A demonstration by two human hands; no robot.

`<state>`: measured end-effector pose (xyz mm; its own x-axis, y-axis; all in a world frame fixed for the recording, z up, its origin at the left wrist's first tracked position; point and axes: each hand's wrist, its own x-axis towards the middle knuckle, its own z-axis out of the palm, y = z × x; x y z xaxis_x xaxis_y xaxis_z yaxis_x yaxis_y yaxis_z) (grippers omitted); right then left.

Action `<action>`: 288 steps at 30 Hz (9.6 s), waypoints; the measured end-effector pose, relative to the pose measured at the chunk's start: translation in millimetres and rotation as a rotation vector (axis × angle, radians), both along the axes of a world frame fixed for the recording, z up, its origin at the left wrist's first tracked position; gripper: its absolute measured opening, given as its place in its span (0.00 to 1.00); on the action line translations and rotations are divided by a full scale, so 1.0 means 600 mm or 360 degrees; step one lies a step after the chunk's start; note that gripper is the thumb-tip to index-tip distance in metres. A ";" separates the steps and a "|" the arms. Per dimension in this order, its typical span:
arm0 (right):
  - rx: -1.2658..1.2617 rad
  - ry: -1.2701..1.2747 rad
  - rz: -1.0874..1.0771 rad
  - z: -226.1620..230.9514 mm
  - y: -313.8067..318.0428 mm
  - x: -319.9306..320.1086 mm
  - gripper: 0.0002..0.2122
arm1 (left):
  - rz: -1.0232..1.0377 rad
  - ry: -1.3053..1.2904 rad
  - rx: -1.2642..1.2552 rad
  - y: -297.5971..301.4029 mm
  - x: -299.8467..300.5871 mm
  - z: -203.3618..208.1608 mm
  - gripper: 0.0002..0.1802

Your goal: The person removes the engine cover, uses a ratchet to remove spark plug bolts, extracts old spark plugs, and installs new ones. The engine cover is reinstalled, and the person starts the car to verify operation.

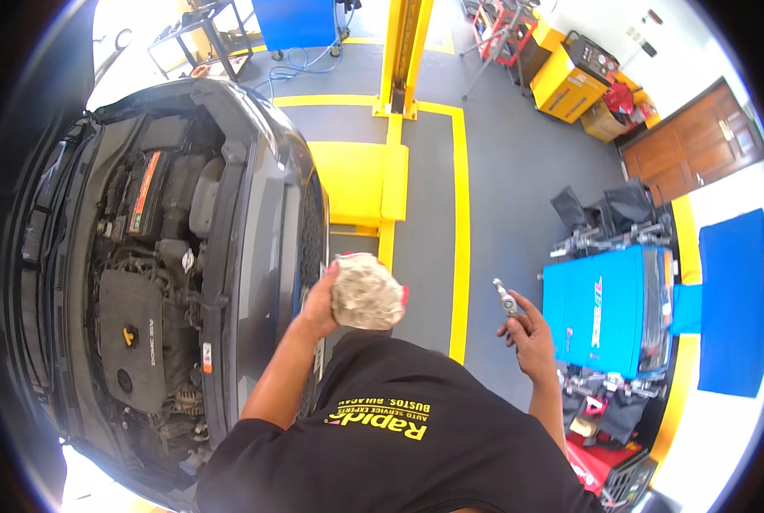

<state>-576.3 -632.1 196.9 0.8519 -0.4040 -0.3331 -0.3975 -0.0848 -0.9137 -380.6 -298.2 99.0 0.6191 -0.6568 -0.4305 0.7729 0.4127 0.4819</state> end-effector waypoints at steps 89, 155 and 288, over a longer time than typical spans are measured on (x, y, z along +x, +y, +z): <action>-0.2037 -0.1075 0.2080 -0.427 0.857 4.241 0.20 | 0.3005 0.0318 0.0150 0.282 2.729 -0.130 0.25; 0.0113 -0.0696 0.4293 -0.020 1.080 0.611 0.12 | 0.3360 0.2787 -0.0038 -0.868 0.176 -0.144 0.19; -0.0681 0.1559 0.0740 -0.450 -0.419 1.118 0.10 | -0.0108 -0.0164 0.1338 -0.117 1.071 0.109 0.22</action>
